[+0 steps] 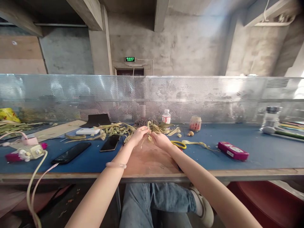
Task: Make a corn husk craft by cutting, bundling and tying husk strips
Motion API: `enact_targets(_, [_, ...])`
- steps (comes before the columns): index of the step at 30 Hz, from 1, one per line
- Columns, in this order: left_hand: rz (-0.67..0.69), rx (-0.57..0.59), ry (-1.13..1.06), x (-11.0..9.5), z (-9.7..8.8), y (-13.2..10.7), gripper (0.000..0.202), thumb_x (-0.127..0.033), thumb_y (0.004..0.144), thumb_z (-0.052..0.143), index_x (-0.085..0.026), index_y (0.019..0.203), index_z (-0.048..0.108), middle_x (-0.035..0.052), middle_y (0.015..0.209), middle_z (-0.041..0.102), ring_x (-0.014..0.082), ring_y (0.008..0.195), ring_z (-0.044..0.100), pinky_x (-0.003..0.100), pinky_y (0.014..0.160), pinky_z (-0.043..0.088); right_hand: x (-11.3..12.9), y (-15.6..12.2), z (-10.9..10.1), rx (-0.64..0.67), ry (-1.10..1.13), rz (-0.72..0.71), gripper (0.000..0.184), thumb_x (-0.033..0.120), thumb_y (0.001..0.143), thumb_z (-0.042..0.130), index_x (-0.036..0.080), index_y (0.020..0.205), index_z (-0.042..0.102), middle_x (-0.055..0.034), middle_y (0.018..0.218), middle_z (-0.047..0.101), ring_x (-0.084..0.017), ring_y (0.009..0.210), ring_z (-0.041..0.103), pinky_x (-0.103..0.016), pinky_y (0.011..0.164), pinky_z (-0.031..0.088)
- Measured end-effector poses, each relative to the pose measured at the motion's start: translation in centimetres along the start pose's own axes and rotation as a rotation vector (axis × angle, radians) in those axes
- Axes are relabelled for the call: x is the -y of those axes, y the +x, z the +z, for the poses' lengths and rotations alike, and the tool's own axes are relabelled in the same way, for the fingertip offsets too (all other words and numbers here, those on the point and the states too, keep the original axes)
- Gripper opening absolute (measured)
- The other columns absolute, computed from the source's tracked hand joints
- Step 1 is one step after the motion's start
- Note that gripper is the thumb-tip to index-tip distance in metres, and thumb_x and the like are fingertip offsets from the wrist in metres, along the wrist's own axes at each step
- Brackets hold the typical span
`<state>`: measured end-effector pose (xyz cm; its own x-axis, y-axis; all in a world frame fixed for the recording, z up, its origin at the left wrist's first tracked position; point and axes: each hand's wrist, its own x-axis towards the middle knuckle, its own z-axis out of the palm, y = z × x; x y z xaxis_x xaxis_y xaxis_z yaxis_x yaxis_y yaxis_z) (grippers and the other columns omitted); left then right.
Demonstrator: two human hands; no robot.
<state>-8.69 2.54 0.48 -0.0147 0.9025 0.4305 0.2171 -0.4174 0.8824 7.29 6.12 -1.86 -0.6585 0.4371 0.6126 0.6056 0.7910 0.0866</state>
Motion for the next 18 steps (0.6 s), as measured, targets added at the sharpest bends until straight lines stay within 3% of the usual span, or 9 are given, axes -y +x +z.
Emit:
enact_targets(8, [-0.022, 0.033, -0.086, 0.1, -0.1, 0.0, 0.017, -0.034, 0.071, 0.062, -0.017, 0.071, 0.059, -0.0014, 0.066, 0.056, 0.0117, 0.057, 0.047, 0.024, 0.059, 0.035, -0.4, -0.1, -0.3, 0.034, 0.013, 0.013, 0.029, 0.025, 0.094, 0.031, 0.019, 0.108, 0.055, -0.0084, 0.085, 0.069, -0.017, 0.071, 0.064, -0.022, 0.059, 0.038])
enact_targets(18, [-0.027, 0.053, -0.139, 0.9, -0.2, 0.4, 0.019, -0.036, 0.069, 0.066, -0.019, 0.072, 0.06, 0.0005, 0.071, 0.059, 0.0145, 0.063, 0.051, 0.026, 0.06, 0.036, -0.5, -0.2, -0.3, 0.031, -0.004, 0.008, 0.029, 0.024, 0.093, 0.032, 0.021, 0.114, 0.052, -0.0075, 0.086, 0.069, -0.018, 0.072, 0.063, -0.022, 0.058, 0.036])
